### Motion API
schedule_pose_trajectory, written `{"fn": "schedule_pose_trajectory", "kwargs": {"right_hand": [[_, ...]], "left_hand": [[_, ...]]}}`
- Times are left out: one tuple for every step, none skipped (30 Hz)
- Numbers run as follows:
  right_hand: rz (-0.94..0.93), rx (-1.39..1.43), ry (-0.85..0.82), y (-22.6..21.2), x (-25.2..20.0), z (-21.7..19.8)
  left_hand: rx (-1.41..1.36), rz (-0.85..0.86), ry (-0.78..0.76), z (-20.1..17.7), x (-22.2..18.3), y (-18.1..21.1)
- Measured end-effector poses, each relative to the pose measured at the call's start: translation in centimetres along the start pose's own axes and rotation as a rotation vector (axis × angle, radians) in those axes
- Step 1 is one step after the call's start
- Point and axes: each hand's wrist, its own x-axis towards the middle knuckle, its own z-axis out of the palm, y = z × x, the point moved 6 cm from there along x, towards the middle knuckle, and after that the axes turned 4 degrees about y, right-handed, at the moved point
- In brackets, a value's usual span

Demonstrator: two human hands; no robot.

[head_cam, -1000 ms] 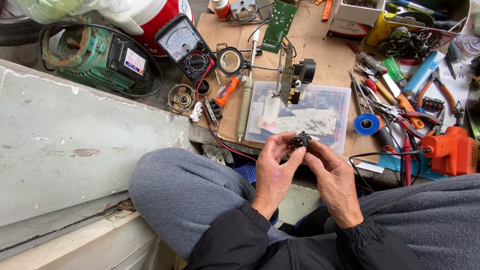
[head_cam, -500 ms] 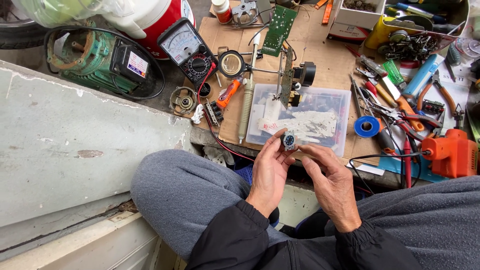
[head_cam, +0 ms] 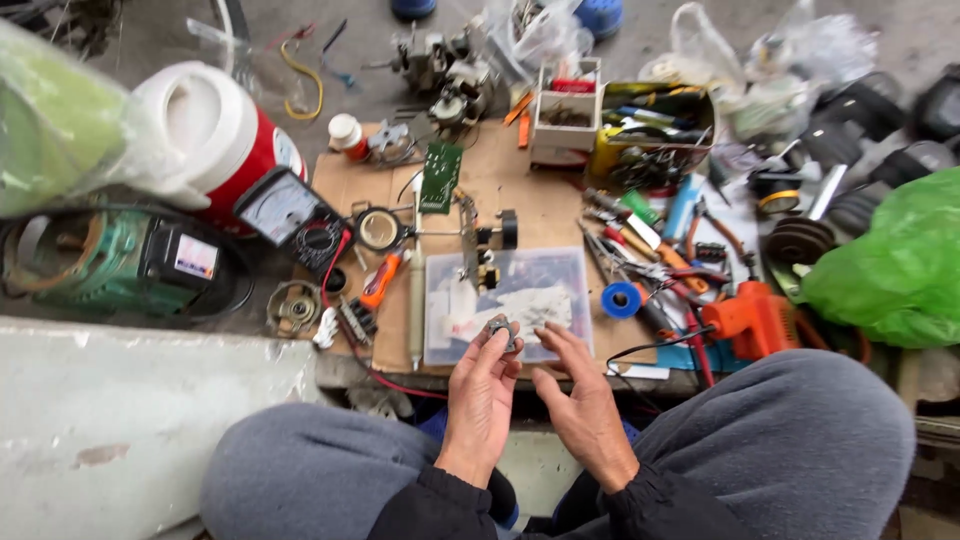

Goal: Removing electronic components from a circuit board using a soldering iron and desoldering tools at a repair station.

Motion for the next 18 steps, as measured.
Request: {"fn": "schedule_pose_trajectory", "kwargs": {"right_hand": [[-0.008,-0.003,0.015,-0.2,0.5,-0.4],[-0.007,-0.037,0.023,-0.2,0.9,-0.7],[-0.005,-0.07,0.03,-0.3,1.3,-1.0],[-0.007,-0.073,0.038,-0.5,2.6,-2.0],[-0.029,-0.192,-0.003,-0.8,3.9,-2.6],[-0.05,-0.313,-0.045,-1.1,5.2,-3.2],[-0.051,-0.318,-0.036,-1.4,6.5,-4.1],[-0.002,-0.32,0.013,-1.5,8.0,-5.2],[0.048,-0.32,0.063,-1.6,9.5,-6.2],[0.044,-0.324,0.064,-1.4,10.9,-6.9],[0.127,-0.371,0.087,-0.7,12.3,-7.7],[0.213,-0.417,0.11,0.0,13.6,-8.5],[0.212,-0.421,0.11,1.4,15.3,-9.3],[0.233,-0.473,0.14,2.9,17.1,-10.4],[0.254,-0.526,0.171,4.4,18.8,-11.6],[0.251,-0.527,0.172,4.8,20.0,-12.5],[0.219,-0.59,0.171,5.0,21.2,-13.5],[0.188,-0.655,0.17,5.3,22.4,-14.5]], "left_hand": [[0.002,-0.003,-0.017,0.7,0.6,0.1],[0.033,0.021,-0.02,1.2,1.1,0.4],[0.063,0.047,-0.024,1.6,1.6,0.7],[0.064,0.043,-0.032,2.2,1.8,0.9],[0.047,0.041,-0.029,2.7,2.1,1.1],[0.028,0.037,-0.027,3.2,2.4,1.3],[0.027,0.033,-0.036,3.4,2.4,1.5],[0.034,0.036,-0.036,3.6,2.4,1.9],[0.041,0.04,-0.035,3.8,2.5,2.3],[0.037,0.041,-0.039,3.8,2.4,2.3],[0.054,0.039,-0.026,3.7,2.5,2.4],[0.071,0.037,-0.011,3.6,2.5,2.4],[0.068,0.036,-0.012,3.1,2.8,1.8],[0.097,0.021,0.018,2.5,3.3,1.2],[0.126,0.006,0.047,1.9,3.7,0.5],[0.123,0.007,0.045,1.9,3.6,0.4],[0.16,-0.019,0.071,1.7,3.6,0.0],[0.196,-0.048,0.096,1.5,3.5,-0.4]]}}
